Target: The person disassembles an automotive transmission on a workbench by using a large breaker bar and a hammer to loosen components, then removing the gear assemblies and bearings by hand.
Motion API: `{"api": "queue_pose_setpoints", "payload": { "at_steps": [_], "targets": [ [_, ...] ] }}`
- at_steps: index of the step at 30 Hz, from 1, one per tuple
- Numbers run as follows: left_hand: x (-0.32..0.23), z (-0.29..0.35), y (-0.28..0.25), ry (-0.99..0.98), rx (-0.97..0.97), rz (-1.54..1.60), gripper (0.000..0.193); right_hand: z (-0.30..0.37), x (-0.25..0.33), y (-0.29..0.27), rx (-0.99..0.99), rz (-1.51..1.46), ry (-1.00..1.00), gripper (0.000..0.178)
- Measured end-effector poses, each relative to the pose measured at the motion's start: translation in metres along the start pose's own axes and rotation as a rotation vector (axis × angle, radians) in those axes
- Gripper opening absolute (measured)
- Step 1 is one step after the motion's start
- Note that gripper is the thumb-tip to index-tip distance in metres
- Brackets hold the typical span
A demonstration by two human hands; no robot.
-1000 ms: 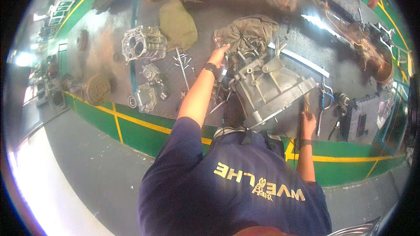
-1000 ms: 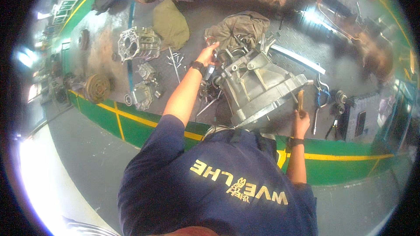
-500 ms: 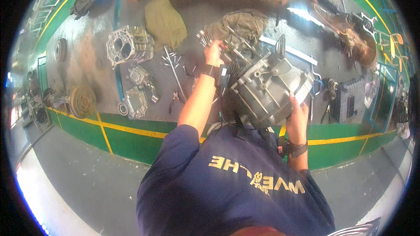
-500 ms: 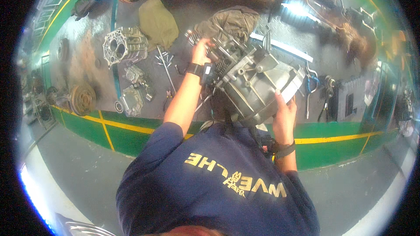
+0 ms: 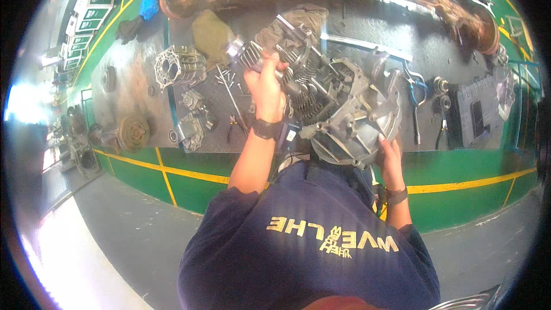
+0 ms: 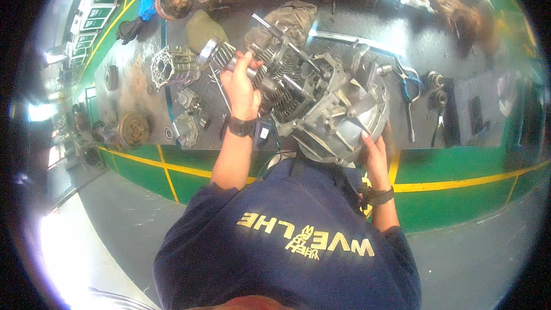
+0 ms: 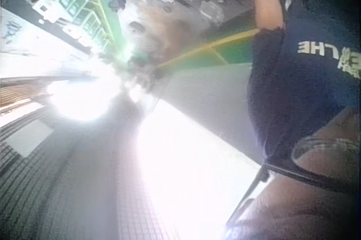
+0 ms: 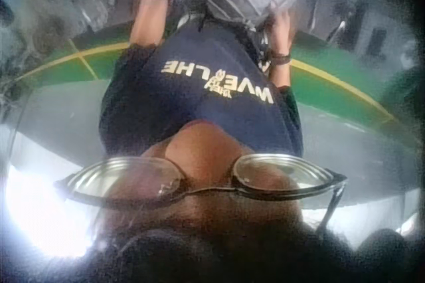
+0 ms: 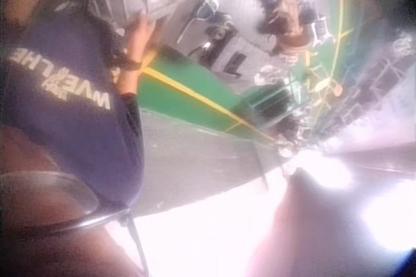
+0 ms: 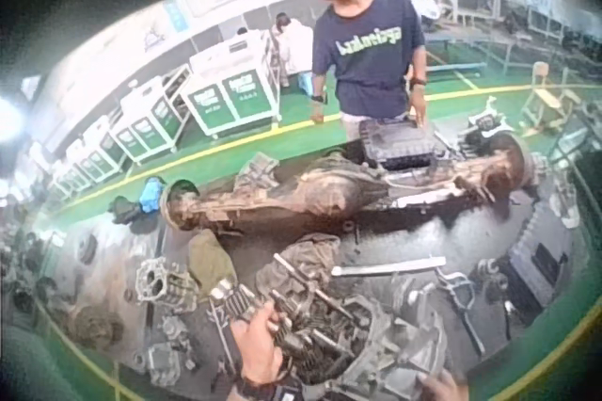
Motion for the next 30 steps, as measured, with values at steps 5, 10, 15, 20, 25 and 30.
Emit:
{"api": "queue_pose_setpoints", "payload": {
  "at_steps": [5,10,15,20,25,30],
  "targets": [
    [0.008,0.061,0.034,0.154,0.130,-0.101,0.009,0.010,-0.046,-0.049,0.133,0.060,0.157,0.063],
    [0.016,0.115,0.066,0.266,0.261,-0.200,0.009,-0.003,-0.076,-0.091,0.266,-0.016,0.198,0.061],
    [0.025,0.157,0.077,0.286,0.481,-0.415,0.010,0.007,-0.159,-0.084,0.313,-0.183,0.298,0.064],
    [0.040,0.174,0.067,0.456,0.758,-0.591,0.018,-0.021,-0.212,-0.082,0.290,-0.273,0.382,0.070],
    [0.050,0.170,0.066,0.574,0.928,-0.663,0.021,-0.076,-0.257,-0.098,0.248,0.238,0.108,0.063],
    [0.051,0.166,0.056,0.642,0.884,-0.658,0.024,-0.032,-0.181,-0.067,0.185,0.361,0.207,0.042]
  ]
}}
Point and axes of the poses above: each hand's wrist, its own z-axis away from the middle knuckle, its own y-axis out of the palm, x = y × z, the point moved 5 cm from there along -z, towards the middle knuckle, and after that the axes turned 1 degree about -z, right-handed, at the moved point
